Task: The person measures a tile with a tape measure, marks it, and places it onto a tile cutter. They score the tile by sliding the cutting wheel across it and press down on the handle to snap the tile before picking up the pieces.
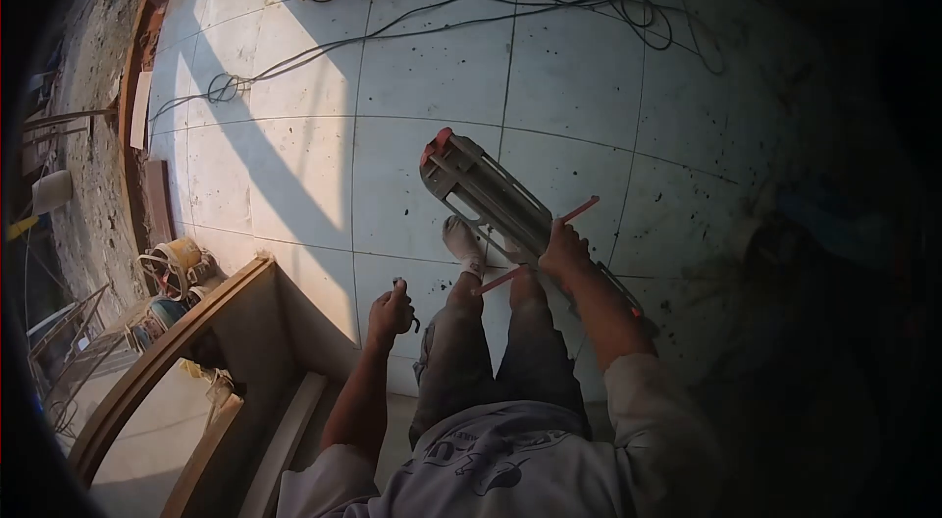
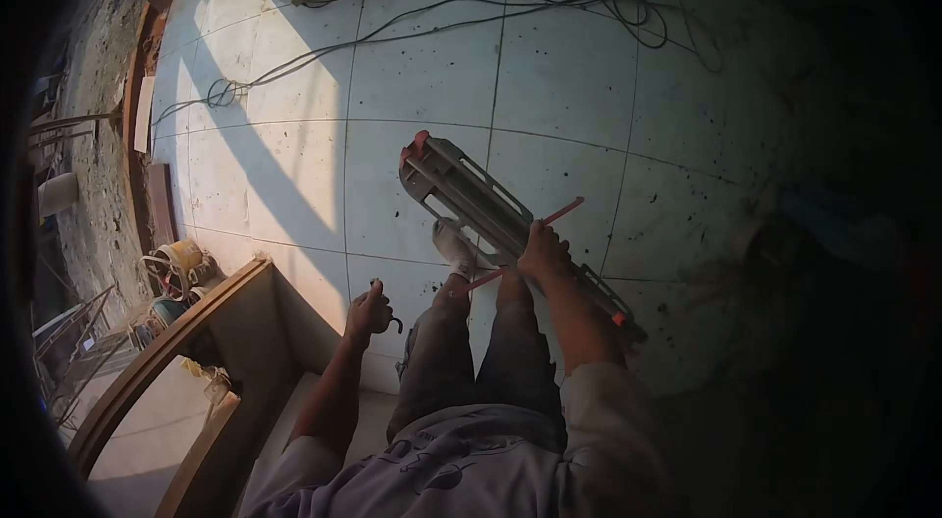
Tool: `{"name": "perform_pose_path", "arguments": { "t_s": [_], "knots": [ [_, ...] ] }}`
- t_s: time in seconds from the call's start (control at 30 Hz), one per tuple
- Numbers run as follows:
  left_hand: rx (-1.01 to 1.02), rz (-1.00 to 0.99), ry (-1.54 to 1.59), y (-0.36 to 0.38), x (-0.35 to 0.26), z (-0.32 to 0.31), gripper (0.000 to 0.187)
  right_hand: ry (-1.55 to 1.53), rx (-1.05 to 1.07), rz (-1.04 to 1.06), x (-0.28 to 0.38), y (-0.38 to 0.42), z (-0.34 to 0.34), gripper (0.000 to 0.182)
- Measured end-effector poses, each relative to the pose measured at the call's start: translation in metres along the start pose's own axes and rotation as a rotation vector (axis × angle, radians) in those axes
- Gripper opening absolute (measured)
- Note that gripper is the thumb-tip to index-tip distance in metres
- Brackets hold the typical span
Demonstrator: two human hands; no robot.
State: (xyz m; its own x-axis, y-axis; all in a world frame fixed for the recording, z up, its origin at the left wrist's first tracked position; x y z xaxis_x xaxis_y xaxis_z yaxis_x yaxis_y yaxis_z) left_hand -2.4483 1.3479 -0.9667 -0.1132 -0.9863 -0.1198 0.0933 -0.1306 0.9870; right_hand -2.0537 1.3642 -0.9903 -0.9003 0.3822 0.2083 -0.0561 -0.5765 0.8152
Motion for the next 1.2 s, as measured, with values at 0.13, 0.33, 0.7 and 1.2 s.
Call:
{"name": "perform_pose_path", "arguments": {
  "t_s": [0.13,0.33,0.7,1.2],
  "knots": [
    [0.119,-0.164,-0.22,-0.054,-0.007,-0.079,0.047,-0.081,-0.068,-0.101,-0.048,-0.049,-0.031,0.057],
    [0.187,0.054,-0.177,-0.088,0.034,-0.19,0.053,-0.222,-0.197,-0.252,-0.125,-0.122,-0.071,0.055],
    [0.201,0.237,-0.03,-0.177,0.104,-0.205,0.042,-0.374,-0.32,-0.448,-0.201,-0.222,-0.163,0.061],
    [0.196,0.265,-0.081,-0.166,0.08,-0.239,0.043,-0.378,-0.371,-0.523,-0.205,-0.265,-0.185,0.06]
  ]
}}
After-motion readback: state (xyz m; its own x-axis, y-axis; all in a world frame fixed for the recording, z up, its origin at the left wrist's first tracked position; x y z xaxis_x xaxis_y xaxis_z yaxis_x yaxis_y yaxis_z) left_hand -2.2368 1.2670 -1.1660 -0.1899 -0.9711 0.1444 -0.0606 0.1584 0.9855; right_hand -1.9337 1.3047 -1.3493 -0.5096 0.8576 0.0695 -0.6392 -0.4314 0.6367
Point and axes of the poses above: each hand's wrist, its own y-axis away from the middle knuckle, its own z-axis out of the back of the hand, x = y × z, the point moved 8 cm from there along -y, towards the middle knuckle, and after that the axes turned 11 degrees about z, right-handed, at the moved point
